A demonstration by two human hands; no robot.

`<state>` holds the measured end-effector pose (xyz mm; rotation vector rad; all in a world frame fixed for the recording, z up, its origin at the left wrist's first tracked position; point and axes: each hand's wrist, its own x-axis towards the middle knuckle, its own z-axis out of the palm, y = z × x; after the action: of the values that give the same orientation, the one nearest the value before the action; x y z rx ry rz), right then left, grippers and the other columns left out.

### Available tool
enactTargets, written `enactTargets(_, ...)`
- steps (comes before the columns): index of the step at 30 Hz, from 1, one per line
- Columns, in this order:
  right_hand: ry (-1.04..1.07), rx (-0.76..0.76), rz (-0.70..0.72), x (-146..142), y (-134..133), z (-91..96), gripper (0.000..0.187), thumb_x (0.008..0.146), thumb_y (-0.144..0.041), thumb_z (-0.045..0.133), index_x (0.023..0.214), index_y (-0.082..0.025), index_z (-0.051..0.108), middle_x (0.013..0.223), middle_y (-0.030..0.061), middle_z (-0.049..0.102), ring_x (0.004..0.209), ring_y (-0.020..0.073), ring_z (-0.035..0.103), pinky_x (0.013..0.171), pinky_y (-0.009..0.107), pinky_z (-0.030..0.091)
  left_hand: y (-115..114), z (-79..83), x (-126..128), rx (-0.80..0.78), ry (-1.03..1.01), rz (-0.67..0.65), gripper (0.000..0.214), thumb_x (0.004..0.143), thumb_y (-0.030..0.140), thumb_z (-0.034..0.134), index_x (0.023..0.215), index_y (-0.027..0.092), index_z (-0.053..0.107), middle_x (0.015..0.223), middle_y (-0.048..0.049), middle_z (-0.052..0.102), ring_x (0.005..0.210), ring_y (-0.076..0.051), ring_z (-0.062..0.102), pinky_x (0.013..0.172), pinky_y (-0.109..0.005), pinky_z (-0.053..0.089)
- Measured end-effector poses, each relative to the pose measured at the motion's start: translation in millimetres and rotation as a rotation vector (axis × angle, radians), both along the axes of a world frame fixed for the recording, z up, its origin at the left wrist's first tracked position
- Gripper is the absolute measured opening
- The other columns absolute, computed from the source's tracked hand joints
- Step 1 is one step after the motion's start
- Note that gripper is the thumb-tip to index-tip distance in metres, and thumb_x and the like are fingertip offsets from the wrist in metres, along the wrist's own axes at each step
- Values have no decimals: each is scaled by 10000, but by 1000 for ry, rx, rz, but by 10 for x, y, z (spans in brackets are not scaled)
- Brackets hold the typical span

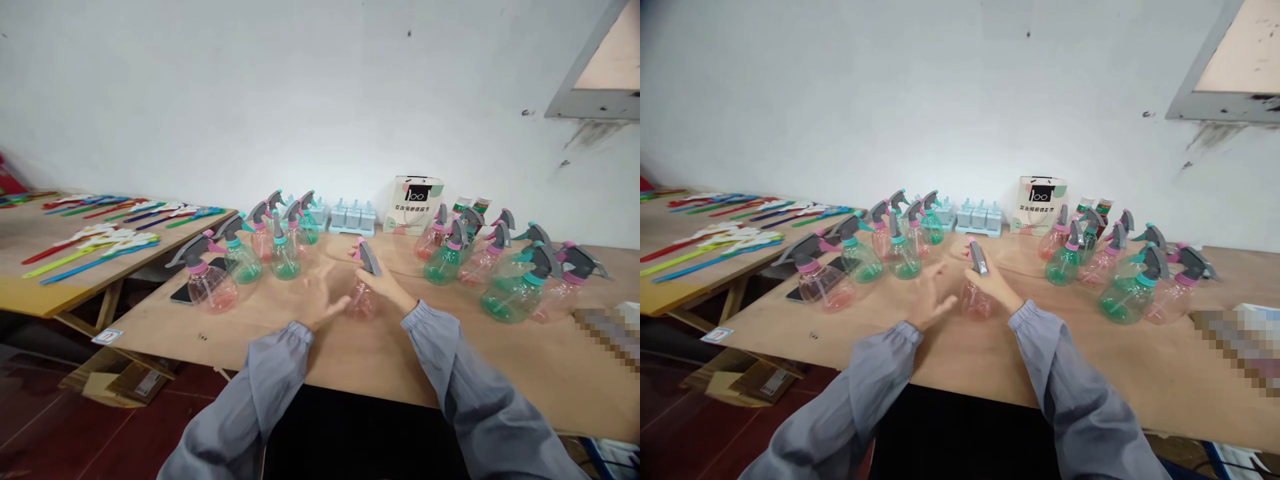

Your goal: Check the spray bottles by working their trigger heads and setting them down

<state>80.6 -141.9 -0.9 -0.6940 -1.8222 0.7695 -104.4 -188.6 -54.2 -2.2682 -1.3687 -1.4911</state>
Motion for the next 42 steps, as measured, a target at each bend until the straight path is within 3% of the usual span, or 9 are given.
enactTargets(3,-4,-59,-33,-15,-13,2,688,765,-254,623,1436,-327,491,1191,73,668,1039,224,657,889,389,553,198,154,-368,195,-410,361,564,917,426,559,1378,165,367,1384,-197,477,1351,-289,460,1152,-495,327)
enactTargets(6,1,-108,-33,-48,-44,38,672,712,-240,606,1378,-315,554,1024,50,711,864,216,660,821,392,553,450,290,-711,103,-559,543,775,825,421,694,1436,159,296,1514,-220,370,1479,-334,306,1209,-558,227)
enactTargets(12,205,-325,63,-53,-118,290,591,611,-287,646,1201,-265,667,985,38,766,928,240,686,797,358,523,586,248,-782,-313,-400,444,831,758,458,774,1424,174,367,1481,-228,458,1420,-388,414,1161,-597,291)
enactTargets(16,309,-584,204,-12,-232,550,525,538,-269,664,1058,-233,721,948,58,789,873,250,717,598,283,476,309,129,-406,-291,-196,358,736,759,516,751,1350,187,458,1334,-188,573,1328,-391,501,1105,-586,329)
enactTargets(21,429,-624,191,27,-366,727,389,573,-296,729,957,-233,736,923,47,790,846,225,724,612,265,490,79,68,-136,-258,-62,252,730,776,552,723,1356,196,459,1274,-165,606,1265,-370,540,1065,-542,343)
enactTargets(25,424,-657,128,9,-371,710,284,515,-258,709,795,-215,702,776,26,746,724,191,671,589,263,473,108,72,-183,-263,-59,225,715,780,535,730,1351,199,463,1275,-158,611,1271,-363,540,1065,-518,336)
enactTargets(30,463,-613,-66,-16,-276,607,170,461,-227,641,625,-212,604,525,-57,530,487,82,385,483,239,348,136,66,-228,-228,-59,219,705,762,512,757,1335,213,474,1269,-144,618,1257,-349,548,1059,-490,339)
enactTargets(37,307,-613,24,-8,-216,525,133,487,-241,634,543,-222,515,464,-68,418,458,69,282,446,241,269,129,75,-227,-254,-54,214,703,771,540,740,1330,205,475,1266,-145,613,1251,-360,545,1053,-498,339)
enactTargets(42,394,-552,75,-16,-213,535,100,471,-236,597,566,-208,584,575,-22,565,499,86,372,450,236,305,134,74,-223,-246,-93,205,709,752,532,764,1321,213,486,1272,-141,611,1264,-357,534,1071,-495,327)
